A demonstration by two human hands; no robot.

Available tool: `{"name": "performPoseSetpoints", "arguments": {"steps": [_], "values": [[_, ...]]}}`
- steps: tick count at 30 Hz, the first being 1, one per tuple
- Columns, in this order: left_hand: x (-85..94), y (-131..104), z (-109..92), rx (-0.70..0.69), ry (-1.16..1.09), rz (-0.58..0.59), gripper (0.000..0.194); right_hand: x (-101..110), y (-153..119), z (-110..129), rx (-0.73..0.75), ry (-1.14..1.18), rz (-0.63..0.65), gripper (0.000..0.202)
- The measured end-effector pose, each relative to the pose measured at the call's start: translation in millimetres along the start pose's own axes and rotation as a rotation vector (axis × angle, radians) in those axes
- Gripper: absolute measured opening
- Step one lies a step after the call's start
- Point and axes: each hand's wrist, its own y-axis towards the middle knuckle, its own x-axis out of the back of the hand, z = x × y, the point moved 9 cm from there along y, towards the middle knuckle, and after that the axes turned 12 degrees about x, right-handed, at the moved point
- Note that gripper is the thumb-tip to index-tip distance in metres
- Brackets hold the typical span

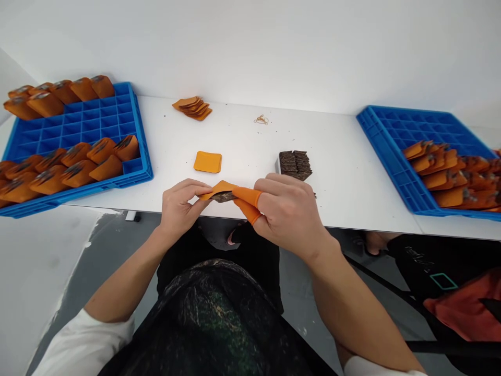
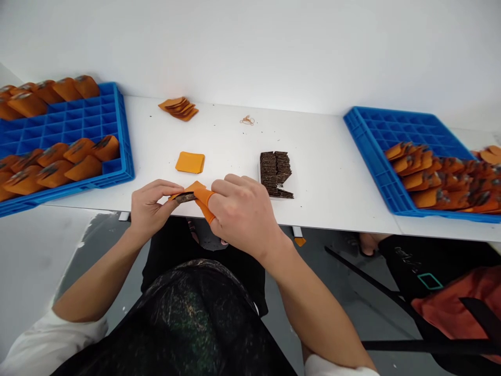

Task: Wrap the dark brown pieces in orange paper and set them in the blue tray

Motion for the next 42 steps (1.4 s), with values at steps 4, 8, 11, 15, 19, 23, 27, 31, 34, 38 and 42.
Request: {"name": "performPoseSetpoints", "arguments": {"steps": [4,8,11,15,19,23,27,31,34,38,42], "values": [[5.0,-4.9,-6.2,-0.062,0.079,-0.080,0.010,2.9,-0.6,8.9,0.055,-0.030,-0.021,0.048],[6.2,-7.6,-11.1,-0.076,0.062,-0.075,0.010,3.4,-4.0,9.6,0.034,0.003,-0.023,0.048],[4.0,-7.5,-6.0,0.011,-0.047,-0.005,0.005,3.5,-14.8,-6.2,-0.111,0.190,-0.098,0.030],[-7.4,-10.5,6.2,0.200,-0.225,0.128,0.010,-21.2,-39.0,-34.3,-0.452,0.612,-0.211,0.026],[-17.9,-16.0,6.2,0.234,-0.331,0.230,0.009,-57.0,-47.4,-33.7,-0.613,0.918,-0.170,0.020],[-2.9,-15.8,13.5,0.265,-0.441,0.110,0.010,-55.5,-44.6,-35.0,-0.594,0.921,-0.251,0.012],[7.9,-12.1,6.1,0.173,-0.389,0.073,0.004,-51.8,-42.9,-36.8,-0.553,0.875,-0.278,0.013],[8.7,-8.5,-0.6,0.094,-0.330,0.094,0.008,-51.6,-42.2,-36.4,-0.509,0.814,-0.275,0.012],[9.0,-6.1,-1.4,0.071,-0.278,0.107,0.004,-50.0,-42.0,-35.3,-0.468,0.758,-0.293,0.011],[11.9,-1.2,-13.8,-0.019,-0.121,0.144,0.014,-51.2,-38.6,-27.5,-0.346,0.652,-0.243,0.012],[14.4,-0.4,-37.1,-0.228,0.097,0.172,0.006,-55.5,-36.6,-18.6,-0.226,0.517,-0.203,0.014]]}}
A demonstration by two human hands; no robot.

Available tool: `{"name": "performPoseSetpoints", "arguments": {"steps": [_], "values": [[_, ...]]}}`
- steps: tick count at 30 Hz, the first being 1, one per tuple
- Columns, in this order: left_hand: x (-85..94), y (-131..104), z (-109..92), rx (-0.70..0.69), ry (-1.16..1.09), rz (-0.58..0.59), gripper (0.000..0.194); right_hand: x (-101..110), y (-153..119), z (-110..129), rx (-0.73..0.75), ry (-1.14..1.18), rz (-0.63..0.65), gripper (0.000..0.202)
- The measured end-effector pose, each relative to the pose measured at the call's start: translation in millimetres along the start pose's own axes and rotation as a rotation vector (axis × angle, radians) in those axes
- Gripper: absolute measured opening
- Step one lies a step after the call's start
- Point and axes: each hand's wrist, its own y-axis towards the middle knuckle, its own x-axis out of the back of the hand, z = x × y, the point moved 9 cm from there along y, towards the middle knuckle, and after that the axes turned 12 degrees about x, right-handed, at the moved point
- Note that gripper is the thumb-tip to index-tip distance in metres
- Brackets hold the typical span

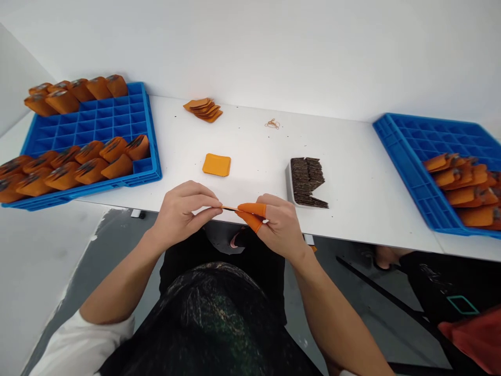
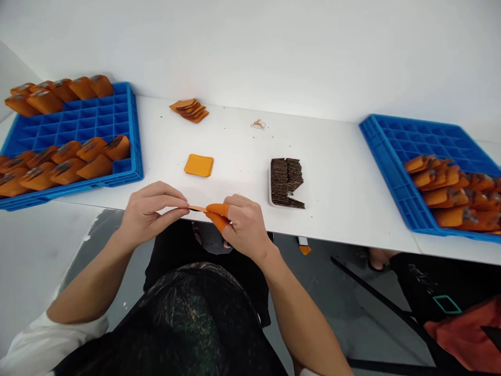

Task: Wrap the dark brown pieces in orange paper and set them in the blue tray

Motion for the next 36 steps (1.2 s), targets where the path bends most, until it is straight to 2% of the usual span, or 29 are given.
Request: {"name": "performPoseSetpoints", "arguments": {"steps": [2,6,8,9,11,14,16,17,19,21,25,32,36], "values": [[-3.1,-0.4,-2.6,-0.032,0.110,0.037,0.003,-5.3,-1.0,-1.3,-0.001,-0.022,-0.005,0.014],[-7.5,-5.2,5.2,-0.001,0.236,0.085,0.010,-19.8,-1.8,-5.6,-0.063,0.056,-0.045,0.012],[2.4,-6.7,9.8,0.027,0.236,0.080,0.013,-28.7,-3.9,-11.8,-0.122,0.124,-0.054,0.011],[13.0,-6.5,12.7,0.051,0.236,0.067,0.014,-32.6,-6.0,-16.8,-0.156,0.151,-0.059,0.012],[48.0,-4.0,21.7,0.141,0.294,0.001,0.017,-38.5,-12.7,-30.4,-0.220,0.173,-0.077,0.017],[127.1,-1.1,45.2,0.398,0.596,-0.183,0.018,-43.6,-28.2,-57.5,-0.318,0.133,-0.123,0.022],[176.4,-3.4,64.5,0.607,0.857,-0.254,0.020,-46.9,-39.2,-74.1,-0.383,0.109,-0.153,0.024],[193.4,-4.8,74.5,0.690,0.958,-0.246,0.023,-48.7,-43.5,-79.9,-0.404,0.106,-0.162,0.026],[211.2,-6.9,94.6,0.801,1.087,-0.177,0.030,-52.2,-48.4,-85.5,-0.414,0.106,-0.163,0.029],[213.3,-7.3,111.2,0.837,1.137,-0.113,0.033,-54.0,-49.6,-85.5,-0.400,0.105,-0.152,0.030],[203.4,-4.2,131.9,0.838,1.103,-0.073,0.030,-52.2,-49.5,-82.5,-0.381,0.095,-0.156,0.028],[184.3,2.9,160.5,0.872,1.079,0.156,0.032,-50.3,-49.0,-79.7,-0.351,0.081,-0.162,0.025],[176.8,4.7,169.7,0.842,1.100,0.217,0.033,-51.0,-50.6,-80.8,-0.337,0.074,-0.161,0.025]]}}
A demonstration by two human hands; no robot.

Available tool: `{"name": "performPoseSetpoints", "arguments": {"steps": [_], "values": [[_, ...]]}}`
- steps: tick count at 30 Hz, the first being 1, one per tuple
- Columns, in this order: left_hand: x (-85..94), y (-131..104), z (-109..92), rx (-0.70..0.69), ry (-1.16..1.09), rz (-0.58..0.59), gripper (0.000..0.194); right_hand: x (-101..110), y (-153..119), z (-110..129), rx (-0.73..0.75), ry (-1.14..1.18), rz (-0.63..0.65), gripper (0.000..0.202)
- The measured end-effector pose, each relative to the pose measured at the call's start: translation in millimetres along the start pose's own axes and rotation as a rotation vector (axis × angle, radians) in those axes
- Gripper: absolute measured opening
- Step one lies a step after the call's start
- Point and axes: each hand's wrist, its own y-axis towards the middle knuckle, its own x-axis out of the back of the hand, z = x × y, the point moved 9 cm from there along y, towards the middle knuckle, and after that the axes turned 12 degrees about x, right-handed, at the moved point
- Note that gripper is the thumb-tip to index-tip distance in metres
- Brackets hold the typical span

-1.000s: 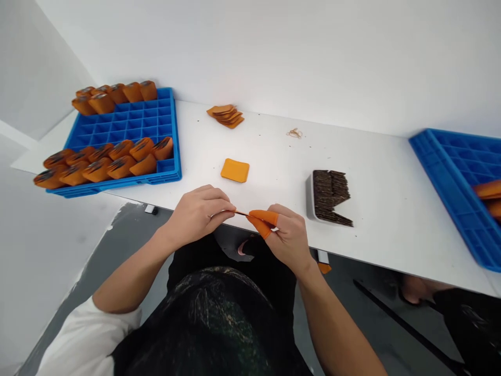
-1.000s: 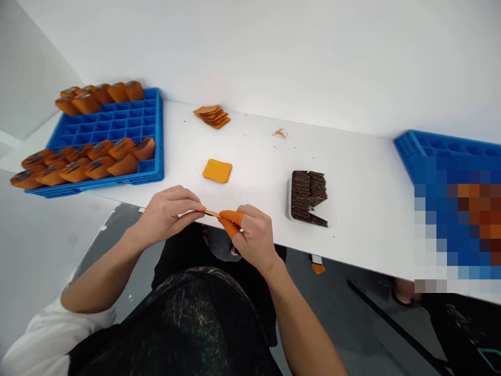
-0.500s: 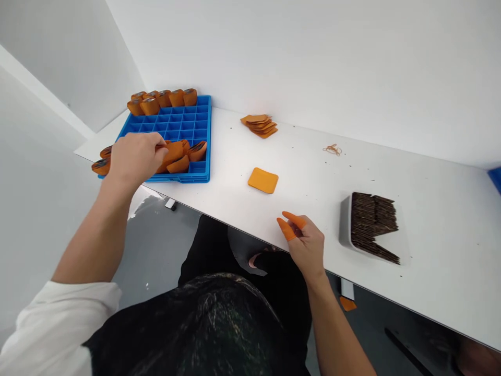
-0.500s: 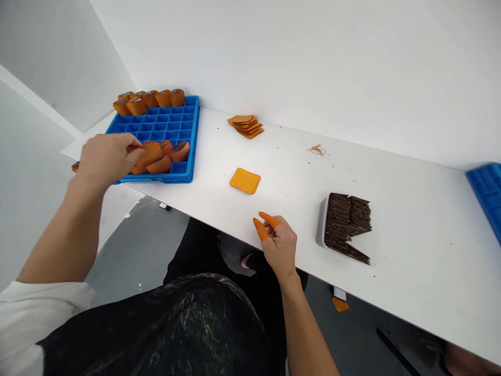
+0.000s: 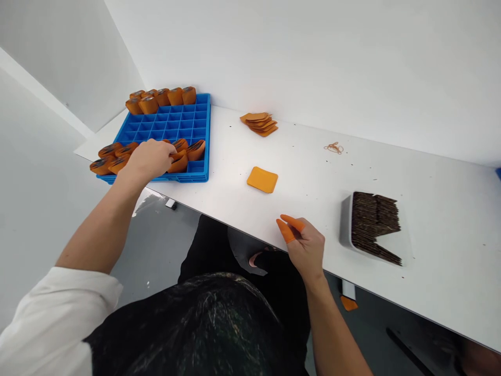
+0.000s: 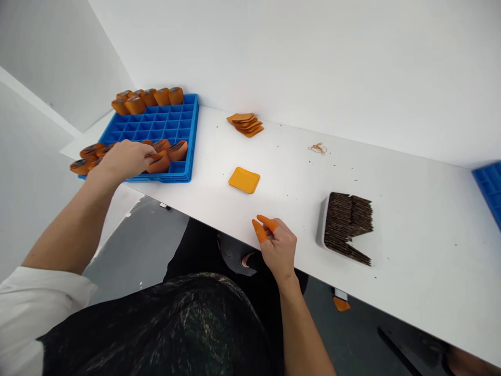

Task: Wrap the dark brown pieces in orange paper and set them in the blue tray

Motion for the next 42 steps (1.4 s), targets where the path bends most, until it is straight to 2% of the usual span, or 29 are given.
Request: {"name": "performPoseSetpoints", "arguments": {"steps": [4,7,9,12,17,20,23,26,29,31,32,34,36,38,40,42], "values": [[-8.5,2.6,-5.8,0.006,0.076,0.082,0.032,-0.8,0.0,-0.8,0.007,0.004,0.006,0.025],[-9.5,-4.1,-11.5,0.007,0.109,0.158,0.031,-1.3,0.7,-0.1,0.003,0.007,0.011,0.025],[0.7,-13.5,-14.8,0.010,0.092,0.089,0.034,-1.4,0.9,0.6,0.001,0.010,0.010,0.026],[17.0,-34.0,-18.4,0.006,-0.013,-0.093,0.042,-1.0,-0.1,0.4,-0.001,0.009,0.009,0.028],[-2.2,-55.5,-19.0,-0.028,-0.112,-0.103,0.041,-1.3,-0.8,-3.5,-0.001,0.011,0.003,0.030],[-3.5,-60.0,-14.4,-0.036,-0.195,-0.185,0.042,-3.3,0.2,-0.8,0.000,0.005,-0.013,0.029],[3.9,-69.7,-22.2,-0.101,-0.288,-0.267,0.040,2.8,-1.6,15.4,0.001,0.022,-0.032,0.023],[16.5,-86.6,-44.8,-0.201,-0.417,-0.372,0.035,29.7,-4.0,42.3,0.025,0.069,-0.011,0.017],[10.5,-96.8,-82.0,-0.337,-0.488,-0.332,0.031,83.2,0.4,59.7,0.059,0.031,0.044,0.013],[1.3,-97.4,-107.2,-0.405,-0.520,-0.306,0.028,127.4,6.2,48.0,-0.025,-0.080,0.091,0.016],[-3.0,-96.2,-119.1,-0.429,-0.535,-0.305,0.027,150.2,8.6,33.8,-0.116,-0.143,0.107,0.020],[-10.6,-91.6,-142.6,-0.470,-0.543,-0.305,0.026,183.4,11.6,-0.9,-0.303,-0.292,0.223,0.025],[-15.4,-85.9,-165.5,-0.504,-0.516,-0.296,0.027,198.2,14.4,-33.0,-0.423,-0.428,0.398,0.029],[-15.4,-80.8,-184.7,-0.518,-0.471,-0.291,0.029,198.5,17.1,-56.5,-0.489,-0.501,0.548,0.043],[-11.5,-77.4,-198.3,-0.514,-0.445,-0.285,0.029,192.9,19.1,-69.7,-0.527,-0.526,0.636,0.050],[-6.2,-76.6,-206.7,-0.508,-0.446,-0.279,0.028,187.7,18.7,-75.3,-0.555,-0.510,0.675,0.044]]}}
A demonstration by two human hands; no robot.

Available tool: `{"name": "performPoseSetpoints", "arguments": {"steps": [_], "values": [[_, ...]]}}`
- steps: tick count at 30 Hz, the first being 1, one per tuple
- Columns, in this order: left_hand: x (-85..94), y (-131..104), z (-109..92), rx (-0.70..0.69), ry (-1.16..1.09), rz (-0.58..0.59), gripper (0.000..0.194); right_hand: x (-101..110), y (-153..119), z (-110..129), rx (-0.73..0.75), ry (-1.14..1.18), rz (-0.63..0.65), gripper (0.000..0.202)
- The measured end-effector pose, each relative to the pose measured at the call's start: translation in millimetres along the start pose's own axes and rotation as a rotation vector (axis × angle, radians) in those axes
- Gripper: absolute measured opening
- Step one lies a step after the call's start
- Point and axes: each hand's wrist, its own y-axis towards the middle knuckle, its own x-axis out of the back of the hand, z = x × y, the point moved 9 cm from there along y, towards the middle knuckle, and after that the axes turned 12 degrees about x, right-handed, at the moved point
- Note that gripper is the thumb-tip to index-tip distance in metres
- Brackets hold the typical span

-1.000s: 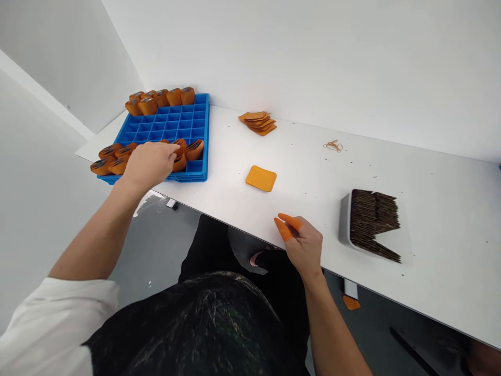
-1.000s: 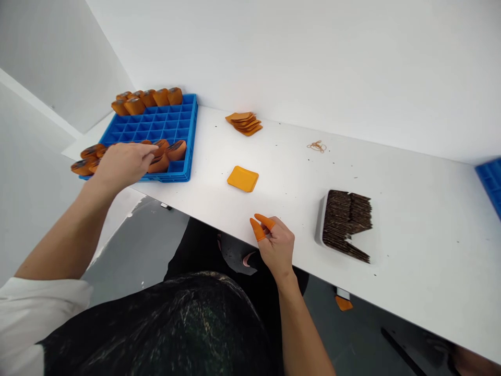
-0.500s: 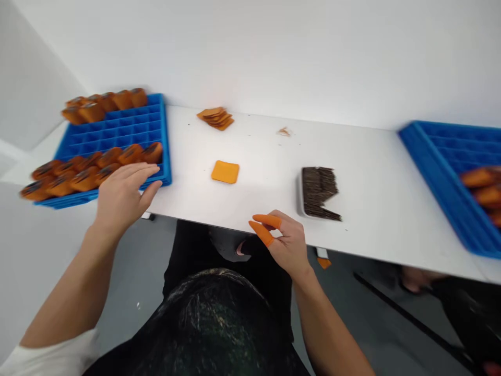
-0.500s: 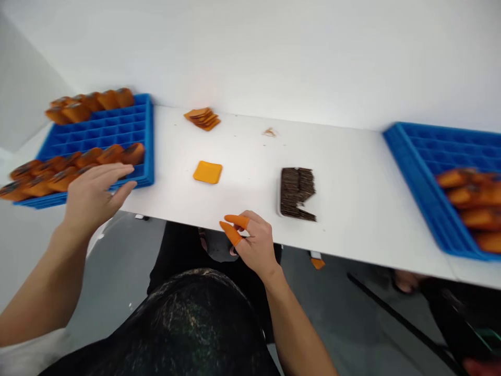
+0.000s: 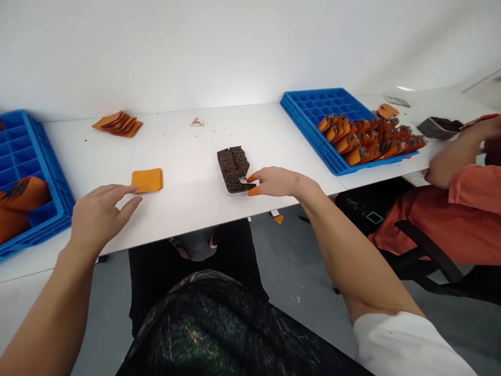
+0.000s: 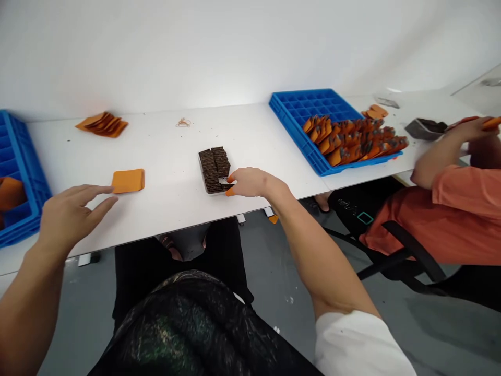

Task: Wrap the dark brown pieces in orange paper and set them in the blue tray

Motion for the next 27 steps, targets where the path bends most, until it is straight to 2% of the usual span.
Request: {"name": "performPoseSetpoints", "arguments": {"steps": [4,8,11,13,16,19,22,27], "values": [[1.6,3.5,-7.4,-0.009,-0.003,-0.002,0.024,1.2,-0.4,-4.9,0.027,0.076,-0.030,0.029],[-3.1,10.3,-2.7,0.008,0.005,0.002,0.027,8.7,-2.0,-9.3,0.127,0.195,-0.080,0.015],[-11.8,24.0,0.9,0.038,0.038,0.022,0.032,19.3,-6.2,-4.9,0.176,0.244,-0.113,0.019],[-27.0,35.0,-0.9,0.011,0.111,0.111,0.041,26.9,-12.4,-5.8,0.099,0.230,-0.133,0.021],[-56.8,48.0,0.0,-0.040,0.199,0.310,0.048,37.2,-25.0,-7.6,-0.036,0.223,-0.186,0.025],[-71.4,59.1,10.1,-0.008,0.178,0.385,0.039,43.8,-34.0,-2.8,-0.029,0.281,-0.288,0.026],[-74.0,66.2,17.7,0.011,0.119,0.402,0.031,47.4,-41.7,5.1,0.052,0.364,-0.437,0.022],[-78.3,66.9,12.5,-0.092,0.151,0.460,0.042,41.3,-56.4,30.5,0.194,0.509,-0.623,0.023]]}}
